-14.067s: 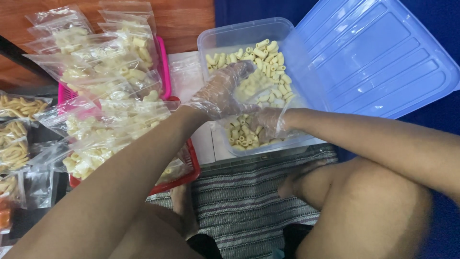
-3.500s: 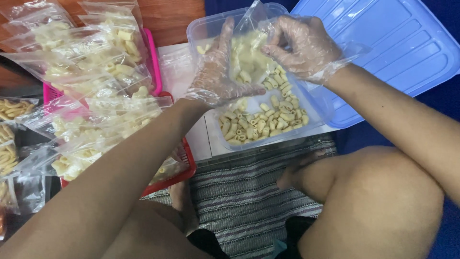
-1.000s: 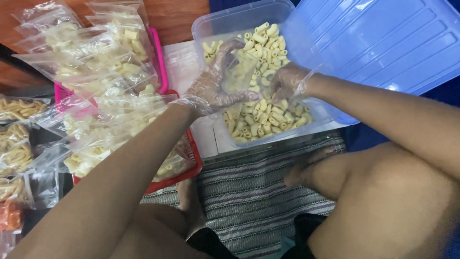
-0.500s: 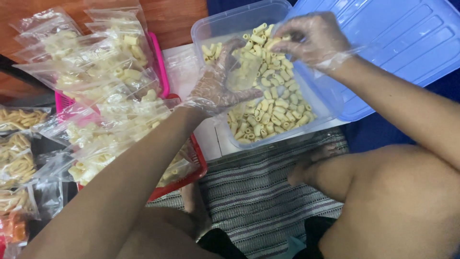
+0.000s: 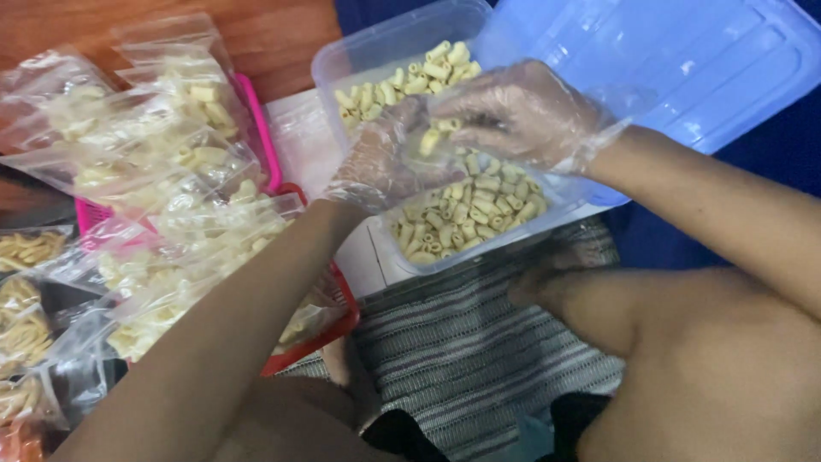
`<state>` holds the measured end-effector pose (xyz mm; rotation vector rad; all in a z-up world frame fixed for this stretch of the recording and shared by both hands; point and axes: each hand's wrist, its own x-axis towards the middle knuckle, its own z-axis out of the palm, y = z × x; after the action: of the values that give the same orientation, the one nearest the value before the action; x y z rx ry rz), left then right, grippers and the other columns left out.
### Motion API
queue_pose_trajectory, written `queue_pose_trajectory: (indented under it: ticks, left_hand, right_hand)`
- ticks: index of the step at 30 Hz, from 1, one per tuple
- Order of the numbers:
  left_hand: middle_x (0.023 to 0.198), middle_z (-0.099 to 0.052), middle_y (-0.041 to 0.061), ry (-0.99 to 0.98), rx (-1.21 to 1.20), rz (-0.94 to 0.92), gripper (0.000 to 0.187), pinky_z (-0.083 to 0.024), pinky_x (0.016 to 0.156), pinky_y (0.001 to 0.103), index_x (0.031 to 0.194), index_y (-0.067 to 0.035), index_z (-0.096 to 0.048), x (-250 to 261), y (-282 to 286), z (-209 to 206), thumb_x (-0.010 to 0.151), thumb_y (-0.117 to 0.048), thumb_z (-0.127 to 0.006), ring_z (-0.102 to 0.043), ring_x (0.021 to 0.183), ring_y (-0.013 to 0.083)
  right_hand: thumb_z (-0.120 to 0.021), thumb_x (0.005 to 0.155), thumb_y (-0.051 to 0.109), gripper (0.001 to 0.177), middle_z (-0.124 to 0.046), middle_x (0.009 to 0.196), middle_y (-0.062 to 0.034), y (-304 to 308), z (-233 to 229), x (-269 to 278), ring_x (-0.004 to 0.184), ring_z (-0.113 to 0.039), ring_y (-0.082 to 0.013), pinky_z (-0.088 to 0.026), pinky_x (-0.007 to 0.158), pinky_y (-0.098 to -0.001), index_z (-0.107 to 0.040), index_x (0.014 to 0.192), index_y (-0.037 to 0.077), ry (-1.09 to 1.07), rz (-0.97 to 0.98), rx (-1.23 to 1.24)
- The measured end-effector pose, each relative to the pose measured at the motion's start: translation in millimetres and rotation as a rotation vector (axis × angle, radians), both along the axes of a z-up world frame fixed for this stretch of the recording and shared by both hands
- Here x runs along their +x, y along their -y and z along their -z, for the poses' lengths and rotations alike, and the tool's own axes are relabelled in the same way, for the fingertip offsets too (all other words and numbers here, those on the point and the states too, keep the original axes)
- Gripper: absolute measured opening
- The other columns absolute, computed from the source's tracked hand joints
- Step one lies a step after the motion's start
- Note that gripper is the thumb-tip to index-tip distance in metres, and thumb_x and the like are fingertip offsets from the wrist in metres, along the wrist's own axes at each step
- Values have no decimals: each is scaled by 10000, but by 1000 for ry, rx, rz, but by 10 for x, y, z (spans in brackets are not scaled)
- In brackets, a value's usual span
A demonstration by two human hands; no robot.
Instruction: Packaging pasta snacks into small plastic bags by hand
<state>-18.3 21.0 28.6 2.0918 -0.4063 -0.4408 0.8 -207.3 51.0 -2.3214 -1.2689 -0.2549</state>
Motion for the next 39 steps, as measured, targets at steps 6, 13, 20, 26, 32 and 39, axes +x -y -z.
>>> queue_pose_trajectory:
  ticks: [6,13,20,26,32,39]
  left_hand:
    - [1375,-615,115,181,-32,43,836,-563,1016,473,1323,-147,-478,112,-143,70,671,-468,-891,-622,1268,320]
    - [1440,-582,103,93,-59,-19,699,-406,1126,289,1408,-74,-489,-243,-56,-383,837,-389,-741,-498,1372,236]
    - [1376,-621,143,76,-21,-33,812,-512,1100,457,1397,-220,-502,27,-70,80,727,-367,-937,-579,1312,353]
    - [1432,-572,139,71,38,-26,885,-496,1114,451,1441,-226,-485,24,-172,77,708,-400,-950,-547,1339,349]
    - [1427,-586,101,76,148,-18,872,-465,1148,468,1438,-254,-469,-34,-153,-30,715,-430,-925,-535,1357,332]
    - [1407,-607,34,115,230,-42,900,-478,1129,458,1427,-298,-483,-10,-203,45,675,-494,-936,-561,1334,288]
  right_hand:
    - [-732,1037,116,203,-773,1173,-137,-20,-37,154,1025,-752,-291,-585,905,-405,-768,1223,44,37,-20,64]
    - [-752,879,198,382,-683,1292,-216,271,660,408,1163,-662,-377,-586,1000,-468,-684,1229,63,-934,380,-93]
    - [-841,807,432,672,-701,1243,-295,400,1829,629,1224,-624,-490,-516,1066,-592,-690,1302,3,-601,44,-604]
    - [-815,788,420,263,-793,971,-26,448,2535,742,1017,-756,-282,-614,882,-445,-813,980,239,-490,203,-630]
    - [-844,740,387,171,-796,979,87,498,2599,868,1013,-760,-187,-607,881,-367,-818,905,348,-529,248,-655]
    - [-876,788,226,247,-800,1075,-86,248,1867,534,1053,-754,-326,-631,889,-449,-841,1032,235,-639,434,-692]
